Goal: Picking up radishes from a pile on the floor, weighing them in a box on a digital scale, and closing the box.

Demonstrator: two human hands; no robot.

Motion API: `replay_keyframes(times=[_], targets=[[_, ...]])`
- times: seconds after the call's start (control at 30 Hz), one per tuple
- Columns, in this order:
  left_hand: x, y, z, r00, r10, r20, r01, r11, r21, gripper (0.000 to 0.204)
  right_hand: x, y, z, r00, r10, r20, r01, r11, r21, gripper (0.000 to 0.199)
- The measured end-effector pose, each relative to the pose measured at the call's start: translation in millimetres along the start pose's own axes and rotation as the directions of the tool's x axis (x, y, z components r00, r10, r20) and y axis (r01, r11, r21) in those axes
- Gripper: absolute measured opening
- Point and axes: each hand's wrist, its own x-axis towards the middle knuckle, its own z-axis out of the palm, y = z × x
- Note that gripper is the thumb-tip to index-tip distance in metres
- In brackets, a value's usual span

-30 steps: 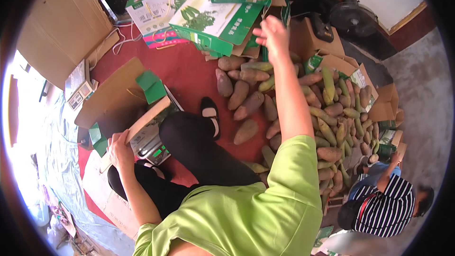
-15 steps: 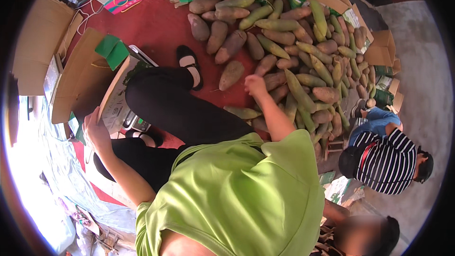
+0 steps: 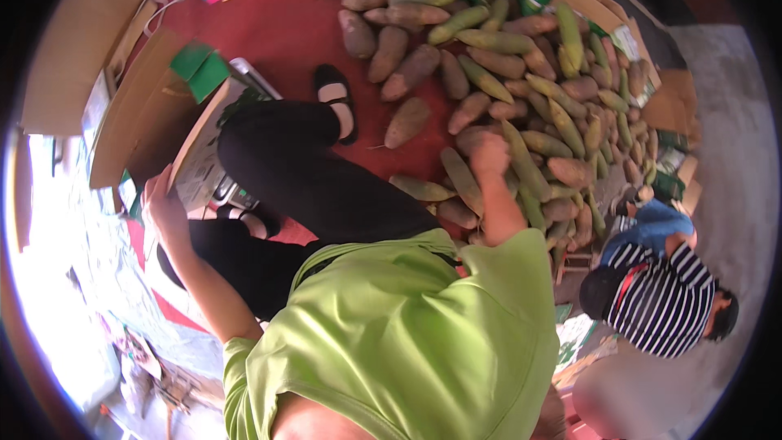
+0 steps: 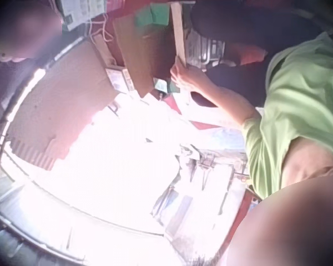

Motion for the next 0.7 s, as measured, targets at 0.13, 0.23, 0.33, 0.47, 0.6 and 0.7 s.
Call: replay_keyframes(times=[0.13, 0.23, 0.33, 0.47, 0.6, 0.7], targets=[[-1.3, 5.5, 0.8, 0.995, -0.094, 0.040, 0.094, 0.996, 0.000, 0.045, 12.8, 36.5, -44.3, 0.954, 0.293, 0.066, -0.270, 0.934, -0.233, 0.045], [-0.4, 17.9, -10.4, 0.986, -0.147, 0.083, 0.147, 0.989, 0.004, 0.042, 11.8, 71.3, -34.4, 0.891, 0.430, 0.142, -0.374, 0.876, -0.305, 0.054], [-5.2, 10.9, -9.4, 0.991, -0.117, 0.069, 0.120, 0.992, -0.040, 0.039, 0.3, 75.6, -36.7, 0.896, 0.410, 0.168, -0.308, 0.849, -0.430, 0.051], [-3.0, 8.2, -19.3, 0.992, -0.100, 0.074, 0.103, 0.994, -0.035, 0.032, -0.3, 77.1, -39.3, 0.881, 0.435, 0.184, -0.303, 0.820, -0.486, 0.057], [-11.6, -6.3, -20.0, 0.990, -0.143, 0.007, 0.143, 0.989, 0.030, 0.029, -0.6, 56.8, -46.0, 0.880, 0.421, 0.220, -0.291, 0.844, -0.451, 0.064], [-13.9, -5.0, -13.8, 0.992, -0.103, -0.067, 0.109, 0.990, 0.092, 0.024, 2.3, 33.0, -50.5, 0.872, 0.364, 0.327, -0.295, 0.924, -0.241, 0.079]])
